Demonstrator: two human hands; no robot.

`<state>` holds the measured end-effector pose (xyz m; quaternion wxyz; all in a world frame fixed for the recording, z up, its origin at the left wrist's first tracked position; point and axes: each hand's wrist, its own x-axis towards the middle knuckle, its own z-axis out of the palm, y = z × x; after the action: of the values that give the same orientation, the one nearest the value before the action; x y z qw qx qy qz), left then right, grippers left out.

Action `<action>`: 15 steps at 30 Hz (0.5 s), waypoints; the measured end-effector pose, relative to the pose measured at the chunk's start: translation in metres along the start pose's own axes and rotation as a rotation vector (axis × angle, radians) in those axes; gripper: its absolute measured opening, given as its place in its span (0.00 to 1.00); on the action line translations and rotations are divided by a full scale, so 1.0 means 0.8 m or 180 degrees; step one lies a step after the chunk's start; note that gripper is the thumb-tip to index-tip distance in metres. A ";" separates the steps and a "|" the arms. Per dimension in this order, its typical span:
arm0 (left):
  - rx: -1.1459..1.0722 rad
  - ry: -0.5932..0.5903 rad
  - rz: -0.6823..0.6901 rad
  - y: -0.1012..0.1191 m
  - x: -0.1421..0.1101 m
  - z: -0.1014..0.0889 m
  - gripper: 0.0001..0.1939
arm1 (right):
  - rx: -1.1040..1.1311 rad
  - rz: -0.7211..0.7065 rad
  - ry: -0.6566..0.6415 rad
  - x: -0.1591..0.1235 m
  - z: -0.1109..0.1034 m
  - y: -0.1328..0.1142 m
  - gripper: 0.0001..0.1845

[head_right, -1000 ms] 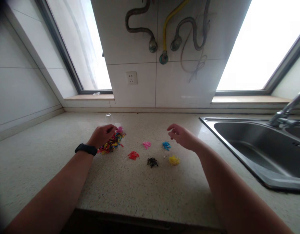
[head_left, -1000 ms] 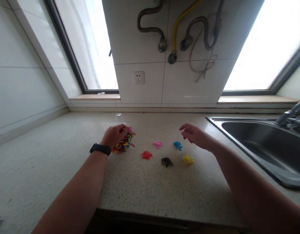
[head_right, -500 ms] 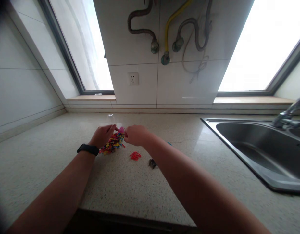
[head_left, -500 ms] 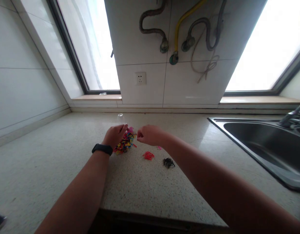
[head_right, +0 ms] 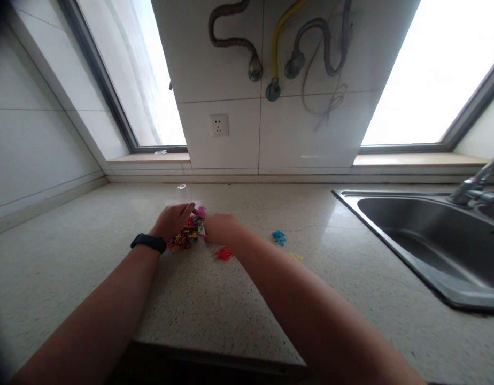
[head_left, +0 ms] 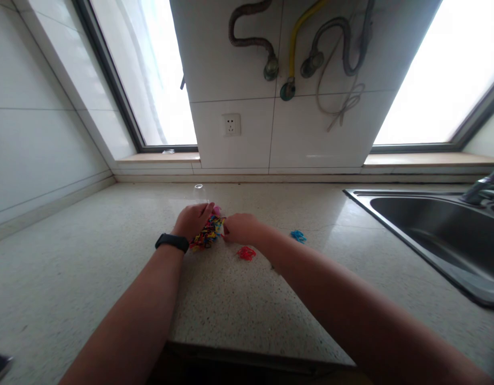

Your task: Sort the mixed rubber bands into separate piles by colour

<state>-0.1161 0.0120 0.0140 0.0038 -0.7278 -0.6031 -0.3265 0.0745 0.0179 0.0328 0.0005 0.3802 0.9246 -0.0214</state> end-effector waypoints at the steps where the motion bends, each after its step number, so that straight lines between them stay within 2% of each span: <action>1: -0.0009 -0.0002 0.0012 0.000 0.000 0.000 0.27 | 0.0003 0.0013 0.0004 0.000 0.000 -0.001 0.15; 8: 0.0143 0.0002 0.0077 -0.001 0.000 0.003 0.28 | 0.0070 -0.0159 0.0184 -0.019 -0.006 0.013 0.13; 15: 0.0010 -0.0120 0.0202 0.000 0.000 0.004 0.27 | 0.1134 -0.0020 0.0439 -0.089 -0.025 0.052 0.09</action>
<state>-0.1142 0.0130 0.0111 0.0040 -0.7526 -0.5802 -0.3114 0.1549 -0.0019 0.0527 -0.1303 0.3720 0.9052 -0.1588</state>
